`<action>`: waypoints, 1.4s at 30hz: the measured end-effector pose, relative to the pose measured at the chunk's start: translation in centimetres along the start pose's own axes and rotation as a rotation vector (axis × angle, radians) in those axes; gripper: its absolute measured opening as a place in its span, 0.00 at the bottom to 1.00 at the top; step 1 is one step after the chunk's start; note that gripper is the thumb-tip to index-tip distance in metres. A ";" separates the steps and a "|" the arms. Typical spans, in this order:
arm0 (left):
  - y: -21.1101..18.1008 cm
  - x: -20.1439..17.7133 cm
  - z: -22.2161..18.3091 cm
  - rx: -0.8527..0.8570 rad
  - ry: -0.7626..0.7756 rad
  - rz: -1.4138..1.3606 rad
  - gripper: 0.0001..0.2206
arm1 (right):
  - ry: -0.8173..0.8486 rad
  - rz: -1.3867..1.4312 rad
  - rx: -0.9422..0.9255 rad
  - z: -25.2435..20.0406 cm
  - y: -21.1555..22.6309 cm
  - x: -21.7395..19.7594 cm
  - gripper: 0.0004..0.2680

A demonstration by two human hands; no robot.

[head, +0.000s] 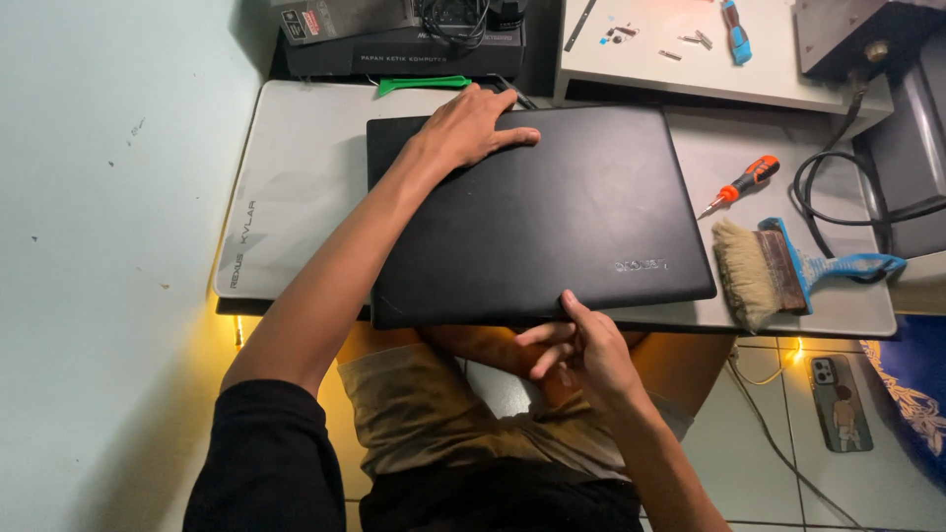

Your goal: Unscrewing the bottom cover of a laptop using a screwdriver and cleaning it with a brush.

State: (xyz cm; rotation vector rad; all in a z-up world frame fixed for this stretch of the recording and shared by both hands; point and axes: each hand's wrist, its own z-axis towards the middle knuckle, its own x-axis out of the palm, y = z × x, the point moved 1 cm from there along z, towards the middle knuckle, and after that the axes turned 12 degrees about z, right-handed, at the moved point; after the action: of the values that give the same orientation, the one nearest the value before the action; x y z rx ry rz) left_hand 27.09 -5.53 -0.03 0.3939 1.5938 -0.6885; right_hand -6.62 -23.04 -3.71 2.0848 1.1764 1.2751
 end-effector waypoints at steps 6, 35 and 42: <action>0.1 1.6 0.0 0.073 -0.143 0.052 0.34 | -0.060 0.040 0.116 -1.4 -2.1 2.7 0.26; 0.7 3.5 -32.9 -0.035 -0.570 -0.207 0.53 | 0.195 -2.323 -1.773 0.7 6.3 4.3 0.26; 1.3 3.6 -32.7 0.016 -0.596 -0.203 0.58 | 0.219 -2.356 -1.778 -0.9 8.6 5.7 0.22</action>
State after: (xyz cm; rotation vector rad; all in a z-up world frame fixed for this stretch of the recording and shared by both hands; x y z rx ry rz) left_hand 2.16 15.72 -2.91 0.0238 1.0669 -0.8771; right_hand -2.40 -23.05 5.76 -0.9197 0.8036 0.3895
